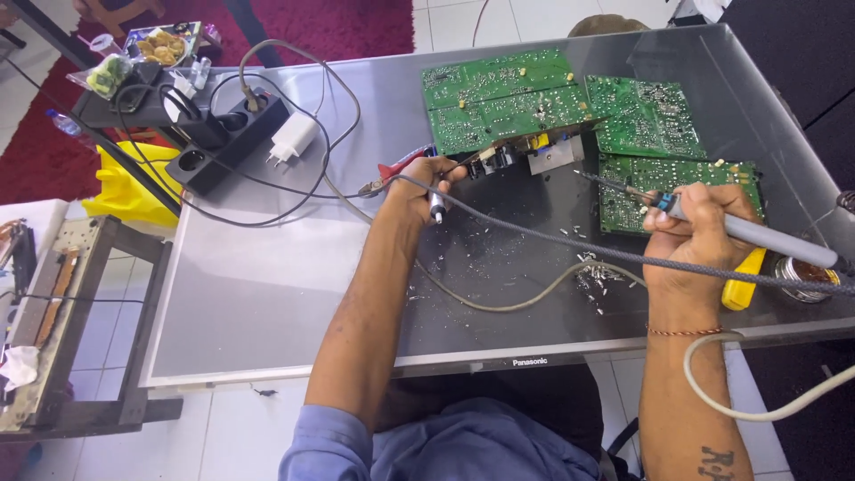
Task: Soldering and desoldering components on a printed circuit board using a soldering iron and a desoldering pump.
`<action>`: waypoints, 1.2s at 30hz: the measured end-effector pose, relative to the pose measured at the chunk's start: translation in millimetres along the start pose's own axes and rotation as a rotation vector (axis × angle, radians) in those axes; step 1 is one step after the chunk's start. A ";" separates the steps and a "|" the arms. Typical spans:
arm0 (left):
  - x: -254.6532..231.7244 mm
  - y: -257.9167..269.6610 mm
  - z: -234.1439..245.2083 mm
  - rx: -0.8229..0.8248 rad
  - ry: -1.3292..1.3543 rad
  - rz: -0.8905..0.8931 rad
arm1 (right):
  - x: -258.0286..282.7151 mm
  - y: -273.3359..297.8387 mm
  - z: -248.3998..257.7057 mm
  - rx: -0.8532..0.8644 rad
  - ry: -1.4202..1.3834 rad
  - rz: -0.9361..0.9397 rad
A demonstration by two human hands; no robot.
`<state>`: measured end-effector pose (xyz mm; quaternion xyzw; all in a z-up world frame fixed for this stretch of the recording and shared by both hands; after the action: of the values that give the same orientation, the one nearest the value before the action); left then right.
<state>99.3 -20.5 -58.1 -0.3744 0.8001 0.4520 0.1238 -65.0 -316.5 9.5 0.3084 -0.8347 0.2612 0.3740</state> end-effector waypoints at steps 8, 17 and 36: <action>-1.5 0.1 -1.3 -0.013 -0.043 -0.018 | -2.0 0.7 0.4 0.028 0.029 0.016; -1.0 10.0 -6.2 -0.001 0.023 -0.027 | -7.4 2.6 3.2 0.009 0.017 -0.020; 11.1 26.1 -25.0 0.205 -0.258 -0.398 | -3.9 10.3 -2.2 0.151 0.103 0.061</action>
<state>76.6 -38.2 -33.6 -0.4493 0.7300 0.3792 0.3486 -69.2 -306.9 5.6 0.2964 -0.8012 0.3503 0.3841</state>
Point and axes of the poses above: each hand's wrist, its own y-axis away from the middle knuckle, its own z-axis out of the back of the hand, x = y × z, the point moved 7 cm from there along -y, towards the middle knuckle, and after that the axes turned 2 degrees about x, right-handed, at the moved point
